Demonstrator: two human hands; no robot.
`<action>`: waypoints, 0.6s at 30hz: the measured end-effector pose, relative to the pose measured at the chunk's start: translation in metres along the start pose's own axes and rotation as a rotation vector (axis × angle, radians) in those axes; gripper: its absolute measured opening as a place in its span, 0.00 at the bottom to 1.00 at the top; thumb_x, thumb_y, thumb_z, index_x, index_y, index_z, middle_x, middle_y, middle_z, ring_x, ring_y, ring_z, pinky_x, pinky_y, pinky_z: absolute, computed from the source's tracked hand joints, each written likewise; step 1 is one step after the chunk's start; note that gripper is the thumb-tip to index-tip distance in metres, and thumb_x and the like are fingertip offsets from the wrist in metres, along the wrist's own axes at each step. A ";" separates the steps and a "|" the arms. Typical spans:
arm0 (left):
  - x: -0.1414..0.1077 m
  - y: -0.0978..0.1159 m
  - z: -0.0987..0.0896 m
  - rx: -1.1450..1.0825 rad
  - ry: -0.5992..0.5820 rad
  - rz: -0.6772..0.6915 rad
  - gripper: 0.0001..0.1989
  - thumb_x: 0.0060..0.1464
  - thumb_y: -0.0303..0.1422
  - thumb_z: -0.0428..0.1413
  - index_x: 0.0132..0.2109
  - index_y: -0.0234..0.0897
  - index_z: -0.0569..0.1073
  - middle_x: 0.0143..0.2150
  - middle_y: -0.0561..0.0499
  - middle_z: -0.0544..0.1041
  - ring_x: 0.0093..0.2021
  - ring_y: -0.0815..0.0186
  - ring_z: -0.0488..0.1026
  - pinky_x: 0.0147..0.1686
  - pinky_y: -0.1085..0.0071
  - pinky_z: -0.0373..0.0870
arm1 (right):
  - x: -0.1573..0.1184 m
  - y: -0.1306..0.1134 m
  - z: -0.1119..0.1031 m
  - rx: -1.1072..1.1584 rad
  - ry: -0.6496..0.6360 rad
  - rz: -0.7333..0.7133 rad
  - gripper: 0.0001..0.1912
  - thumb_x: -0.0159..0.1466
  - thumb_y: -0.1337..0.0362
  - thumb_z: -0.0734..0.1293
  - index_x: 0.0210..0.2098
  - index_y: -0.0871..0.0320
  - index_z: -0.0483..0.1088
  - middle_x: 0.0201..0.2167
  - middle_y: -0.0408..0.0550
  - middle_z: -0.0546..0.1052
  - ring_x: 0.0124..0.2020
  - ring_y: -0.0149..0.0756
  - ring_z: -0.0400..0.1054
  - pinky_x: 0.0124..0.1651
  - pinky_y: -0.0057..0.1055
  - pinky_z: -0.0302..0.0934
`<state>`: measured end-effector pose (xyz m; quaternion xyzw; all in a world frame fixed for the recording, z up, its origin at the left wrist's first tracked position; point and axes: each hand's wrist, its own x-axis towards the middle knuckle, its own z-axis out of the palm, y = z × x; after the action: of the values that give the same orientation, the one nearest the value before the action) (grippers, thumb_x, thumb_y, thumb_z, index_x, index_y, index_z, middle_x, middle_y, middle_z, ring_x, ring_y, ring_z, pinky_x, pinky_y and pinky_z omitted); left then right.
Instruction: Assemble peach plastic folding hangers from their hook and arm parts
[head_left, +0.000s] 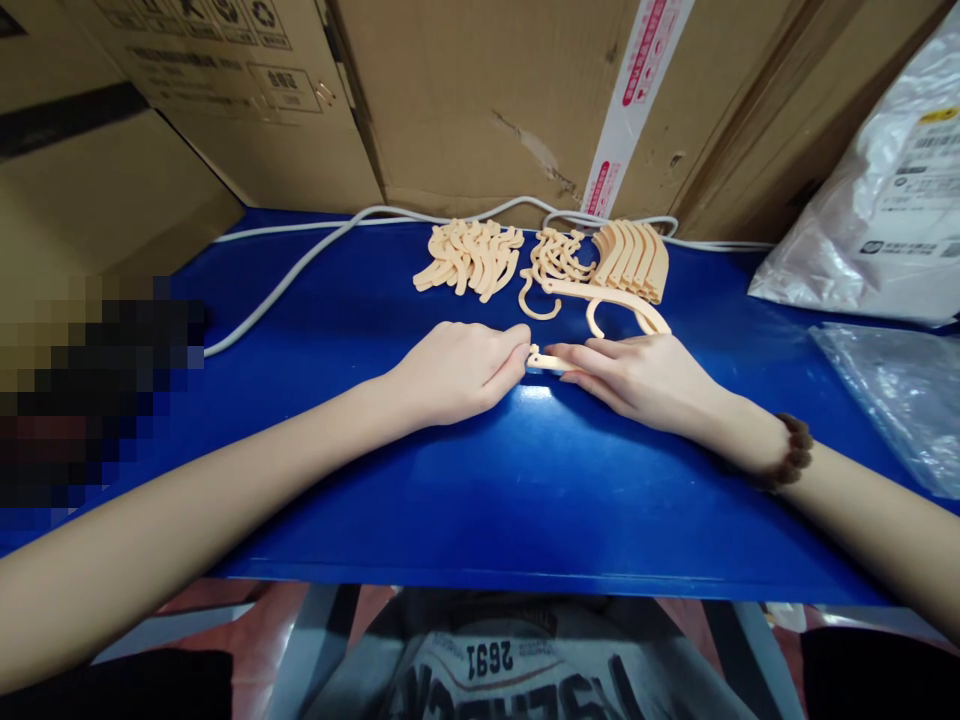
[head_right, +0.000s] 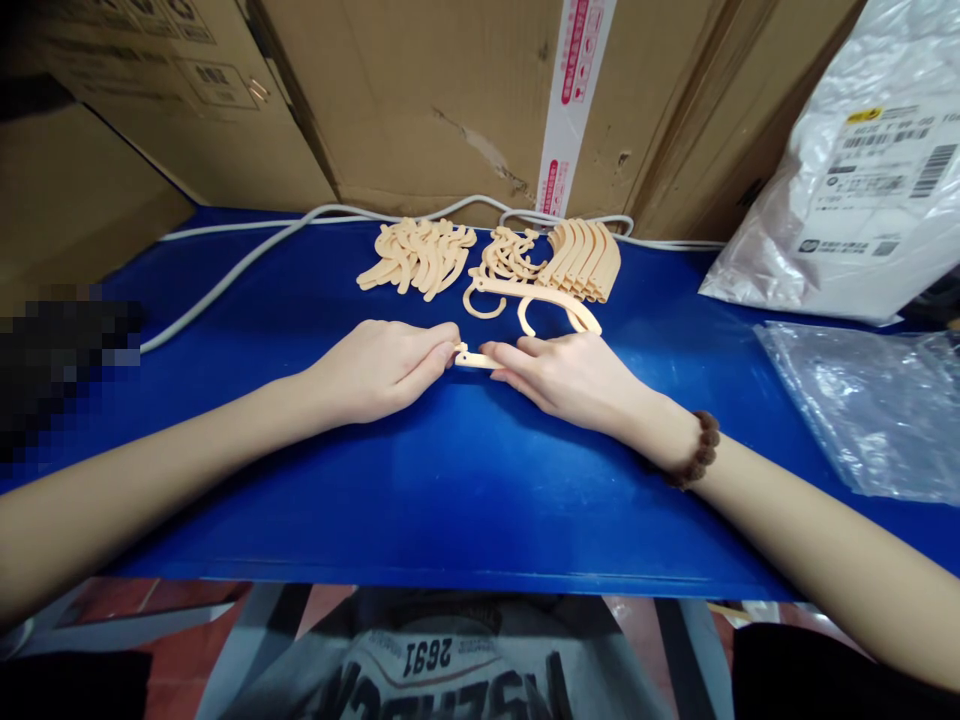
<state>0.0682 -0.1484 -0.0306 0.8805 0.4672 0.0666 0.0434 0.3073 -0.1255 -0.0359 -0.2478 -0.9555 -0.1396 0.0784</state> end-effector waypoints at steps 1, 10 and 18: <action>0.000 0.000 0.000 0.001 -0.003 0.000 0.18 0.67 0.37 0.36 0.39 0.38 0.68 0.27 0.51 0.75 0.26 0.62 0.72 0.24 0.69 0.47 | 0.000 0.000 0.000 -0.002 0.005 -0.001 0.20 0.74 0.56 0.53 0.56 0.57 0.70 0.35 0.45 0.80 0.29 0.32 0.73 0.28 0.31 0.49; -0.001 -0.001 -0.003 -0.009 -0.041 0.052 0.16 0.67 0.36 0.39 0.38 0.37 0.68 0.25 0.52 0.73 0.23 0.64 0.69 0.24 0.70 0.48 | 0.000 -0.001 0.001 -0.007 0.035 0.001 0.20 0.74 0.55 0.53 0.54 0.57 0.71 0.34 0.45 0.81 0.28 0.32 0.72 0.28 0.31 0.49; 0.001 -0.002 0.001 0.149 -0.013 0.107 0.18 0.68 0.45 0.44 0.41 0.36 0.69 0.25 0.51 0.74 0.24 0.61 0.73 0.22 0.71 0.47 | 0.000 -0.004 0.000 0.060 0.051 0.049 0.22 0.74 0.53 0.53 0.45 0.58 0.73 0.27 0.44 0.79 0.25 0.31 0.70 0.27 0.30 0.48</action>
<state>0.0673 -0.1462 -0.0320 0.9055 0.4229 0.0281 -0.0227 0.3051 -0.1288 -0.0370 -0.2649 -0.9506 -0.1154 0.1135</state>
